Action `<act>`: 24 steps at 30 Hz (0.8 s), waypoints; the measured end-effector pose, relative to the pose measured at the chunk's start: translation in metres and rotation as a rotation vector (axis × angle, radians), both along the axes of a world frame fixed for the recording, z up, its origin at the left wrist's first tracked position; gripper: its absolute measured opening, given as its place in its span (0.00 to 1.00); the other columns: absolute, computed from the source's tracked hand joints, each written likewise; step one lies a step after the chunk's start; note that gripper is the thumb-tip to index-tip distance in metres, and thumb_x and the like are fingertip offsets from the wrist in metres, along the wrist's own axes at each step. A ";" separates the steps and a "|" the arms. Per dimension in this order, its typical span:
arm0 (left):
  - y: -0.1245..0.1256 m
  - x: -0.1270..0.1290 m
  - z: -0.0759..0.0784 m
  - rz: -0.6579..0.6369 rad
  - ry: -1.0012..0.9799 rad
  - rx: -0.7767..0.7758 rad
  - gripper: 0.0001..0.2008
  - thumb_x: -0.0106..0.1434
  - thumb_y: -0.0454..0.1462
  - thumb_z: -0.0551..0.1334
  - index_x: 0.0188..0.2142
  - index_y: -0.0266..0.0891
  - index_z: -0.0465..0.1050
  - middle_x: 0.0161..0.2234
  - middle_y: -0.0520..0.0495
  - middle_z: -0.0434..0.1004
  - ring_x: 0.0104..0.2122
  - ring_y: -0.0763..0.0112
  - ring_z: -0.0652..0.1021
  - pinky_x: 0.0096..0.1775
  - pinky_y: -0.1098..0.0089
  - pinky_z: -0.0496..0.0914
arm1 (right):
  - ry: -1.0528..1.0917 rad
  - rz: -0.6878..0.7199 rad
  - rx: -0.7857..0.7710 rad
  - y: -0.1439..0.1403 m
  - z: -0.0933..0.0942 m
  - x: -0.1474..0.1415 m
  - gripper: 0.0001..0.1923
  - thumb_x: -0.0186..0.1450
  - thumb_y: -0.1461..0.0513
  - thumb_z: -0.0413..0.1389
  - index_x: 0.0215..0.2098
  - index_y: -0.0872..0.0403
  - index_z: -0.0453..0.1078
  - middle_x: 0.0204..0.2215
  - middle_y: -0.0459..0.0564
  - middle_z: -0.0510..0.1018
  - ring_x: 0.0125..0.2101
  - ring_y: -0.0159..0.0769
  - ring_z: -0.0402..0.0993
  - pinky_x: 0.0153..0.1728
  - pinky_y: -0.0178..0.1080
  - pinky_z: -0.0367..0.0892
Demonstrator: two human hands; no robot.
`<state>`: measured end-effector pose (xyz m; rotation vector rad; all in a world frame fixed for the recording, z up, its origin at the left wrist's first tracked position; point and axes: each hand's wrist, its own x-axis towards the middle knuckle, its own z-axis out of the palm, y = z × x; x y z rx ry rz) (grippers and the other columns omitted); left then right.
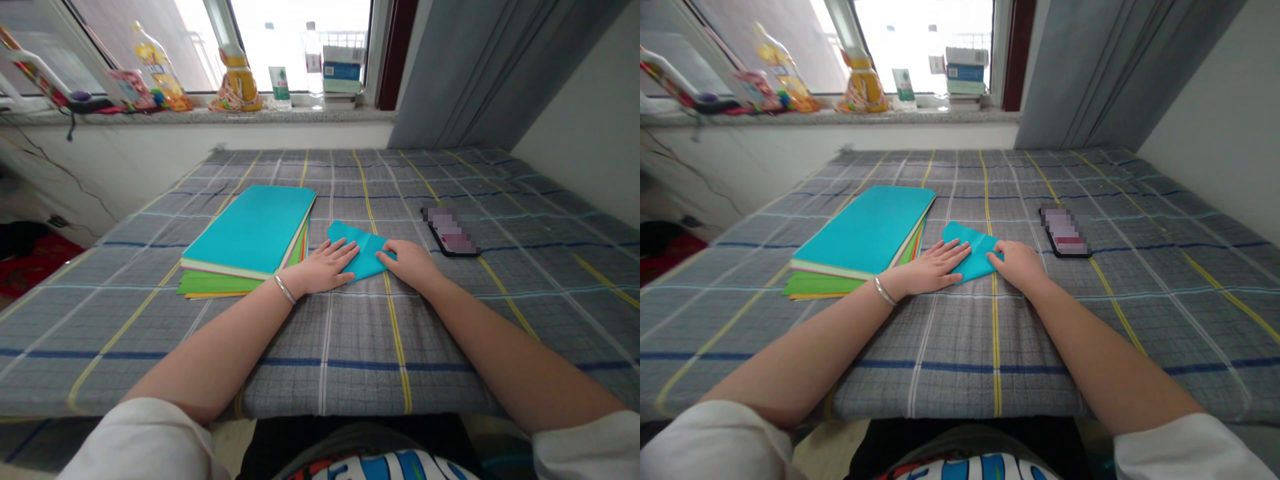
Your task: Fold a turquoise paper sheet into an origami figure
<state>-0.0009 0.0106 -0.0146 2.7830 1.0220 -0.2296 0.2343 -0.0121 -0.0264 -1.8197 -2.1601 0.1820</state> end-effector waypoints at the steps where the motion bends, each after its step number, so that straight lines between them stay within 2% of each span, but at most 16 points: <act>1: 0.000 0.000 0.000 -0.001 0.005 0.008 0.34 0.72 0.51 0.43 0.71 0.38 0.38 0.71 0.45 0.36 0.70 0.57 0.40 0.67 0.54 0.39 | -0.005 -0.005 0.003 0.000 0.000 0.000 0.13 0.66 0.54 0.51 0.32 0.53 0.70 0.34 0.51 0.80 0.35 0.41 0.72 0.32 0.39 0.56; 10: -0.011 0.005 -0.002 0.024 -0.027 0.111 0.31 0.73 0.47 0.43 0.70 0.38 0.42 0.71 0.42 0.42 0.69 0.53 0.46 0.66 0.50 0.43 | -0.064 -0.027 -0.008 0.000 0.001 -0.001 0.13 0.67 0.53 0.51 0.33 0.52 0.71 0.34 0.51 0.80 0.34 0.40 0.73 0.30 0.39 0.55; 19: -0.013 0.011 -0.010 0.030 -0.117 0.226 0.26 0.73 0.45 0.43 0.68 0.45 0.52 0.69 0.50 0.51 0.67 0.49 0.54 0.64 0.47 0.49 | -0.081 -0.060 -0.030 0.000 0.002 -0.004 0.13 0.66 0.53 0.50 0.33 0.52 0.70 0.33 0.50 0.80 0.33 0.40 0.73 0.29 0.39 0.54; 24: -0.012 0.014 -0.013 0.029 -0.133 0.221 0.27 0.74 0.45 0.42 0.68 0.41 0.52 0.70 0.49 0.49 0.68 0.55 0.52 0.65 0.50 0.48 | -0.089 -0.062 -0.030 0.000 0.003 -0.005 0.13 0.67 0.53 0.49 0.33 0.52 0.70 0.33 0.51 0.80 0.34 0.41 0.73 0.30 0.39 0.55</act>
